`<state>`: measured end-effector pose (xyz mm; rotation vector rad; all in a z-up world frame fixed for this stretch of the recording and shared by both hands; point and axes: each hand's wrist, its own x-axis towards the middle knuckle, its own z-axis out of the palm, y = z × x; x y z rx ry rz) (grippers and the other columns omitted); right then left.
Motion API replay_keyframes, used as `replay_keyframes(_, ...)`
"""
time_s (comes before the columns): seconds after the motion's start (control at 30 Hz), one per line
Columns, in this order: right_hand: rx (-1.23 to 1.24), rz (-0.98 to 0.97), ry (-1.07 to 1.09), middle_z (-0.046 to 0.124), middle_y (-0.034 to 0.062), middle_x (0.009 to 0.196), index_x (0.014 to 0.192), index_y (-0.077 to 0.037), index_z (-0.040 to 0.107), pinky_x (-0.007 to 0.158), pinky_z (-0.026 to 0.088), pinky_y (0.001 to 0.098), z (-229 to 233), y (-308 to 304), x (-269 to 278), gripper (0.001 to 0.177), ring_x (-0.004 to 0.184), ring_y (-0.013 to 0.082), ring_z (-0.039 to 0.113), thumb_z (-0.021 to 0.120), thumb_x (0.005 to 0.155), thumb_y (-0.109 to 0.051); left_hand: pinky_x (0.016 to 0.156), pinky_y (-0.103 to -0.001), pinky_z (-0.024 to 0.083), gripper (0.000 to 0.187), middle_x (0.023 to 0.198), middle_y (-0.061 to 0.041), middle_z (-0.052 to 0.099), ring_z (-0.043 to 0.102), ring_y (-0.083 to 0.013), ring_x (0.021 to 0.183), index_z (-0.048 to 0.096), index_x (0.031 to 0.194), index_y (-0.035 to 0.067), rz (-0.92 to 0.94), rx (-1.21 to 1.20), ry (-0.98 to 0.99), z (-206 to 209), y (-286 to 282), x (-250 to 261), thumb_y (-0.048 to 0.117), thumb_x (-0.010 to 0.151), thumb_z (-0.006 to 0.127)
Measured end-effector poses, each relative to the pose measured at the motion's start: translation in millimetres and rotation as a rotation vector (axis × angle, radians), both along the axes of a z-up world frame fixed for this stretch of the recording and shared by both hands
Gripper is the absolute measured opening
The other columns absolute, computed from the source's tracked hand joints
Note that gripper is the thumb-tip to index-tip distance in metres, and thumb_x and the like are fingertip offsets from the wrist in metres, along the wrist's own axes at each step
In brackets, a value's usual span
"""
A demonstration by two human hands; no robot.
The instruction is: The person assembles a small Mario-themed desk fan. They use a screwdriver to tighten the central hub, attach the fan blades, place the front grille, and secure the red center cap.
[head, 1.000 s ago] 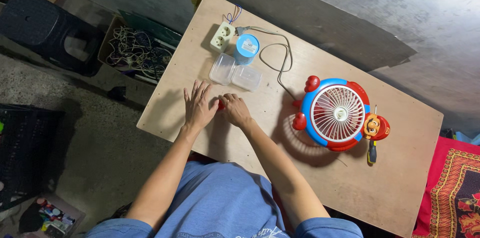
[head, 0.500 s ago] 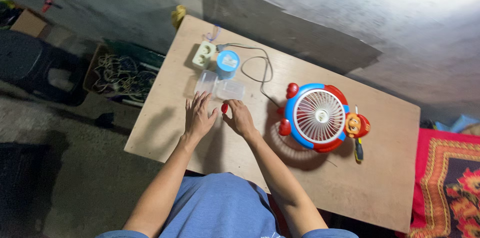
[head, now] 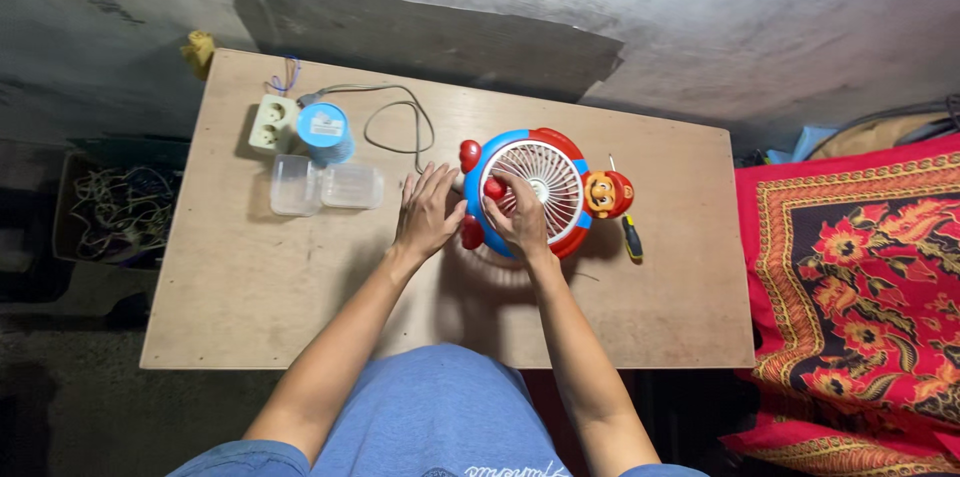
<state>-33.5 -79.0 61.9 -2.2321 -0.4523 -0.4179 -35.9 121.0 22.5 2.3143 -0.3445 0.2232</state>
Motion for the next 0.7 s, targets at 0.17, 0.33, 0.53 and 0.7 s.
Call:
replay_keyframes(0.17, 0.015, -0.099, 0.008, 0.067, 0.0197, 0.124, 0.122, 0.003, 0.063, 0.101, 0.053, 0.0427, -15.9, -46.8, -0.2, 0.041, 0.116, 0.0356, 0.066, 0.08, 0.088, -0.014, 0.117, -0.064, 0.027, 0.064, 0.152, -0.019, 0.051, 0.04, -0.0383, 0.146, 0.055, 0.143, 0.004, -0.079, 0.069, -0.027, -10.5, -49.4, 13.2, 0.032, 0.088, 0.073)
replay_keyframes(0.33, -0.135, -0.15, -0.044, 0.069, 0.0167, 0.117, 0.118, -0.001, 0.069, 0.098, 0.052, 0.0438, -32.3, -77.8, 11.4, 0.04, 0.111, 0.0356, 0.065, 0.084, 0.083, -0.015, 0.12, -0.063, 0.025, 0.073, 0.157, -0.019, 0.044, 0.036, -0.0394, 0.149, 0.051, 0.146, 0.004, -0.18, 0.118, -0.079, -21.1, -77.3, 18.9, 0.039, 0.087, 0.076)
replay_keyframes(0.53, -0.156, -0.1, 0.033, 0.072, 0.0147, 0.117, 0.115, -0.004, 0.075, 0.095, 0.054, 0.0424, -41.0, -97.4, 23.6, 0.04, 0.108, 0.0338, 0.067, 0.085, 0.079, -0.016, 0.121, -0.063, 0.018, 0.089, 0.165, -0.017, 0.028, 0.027, -0.0373, 0.151, 0.042, 0.153, 0.007, -0.247, 0.266, -0.028, -23.5, -88.6, 21.1, 0.048, 0.082, 0.077)
replay_keyframes(0.7, -0.227, 0.022, 0.142, 0.073, 0.0142, 0.117, 0.115, -0.002, 0.075, 0.094, 0.055, 0.0408, -33.2, -108.1, 32.8, 0.04, 0.108, 0.0329, 0.069, 0.083, 0.079, -0.014, 0.122, -0.063, 0.017, 0.09, 0.166, -0.016, 0.027, 0.025, -0.0368, 0.152, 0.04, 0.154, 0.008, -0.24, 0.264, -0.047, -23.6, -87.7, 20.9, 0.048, 0.082, 0.076)
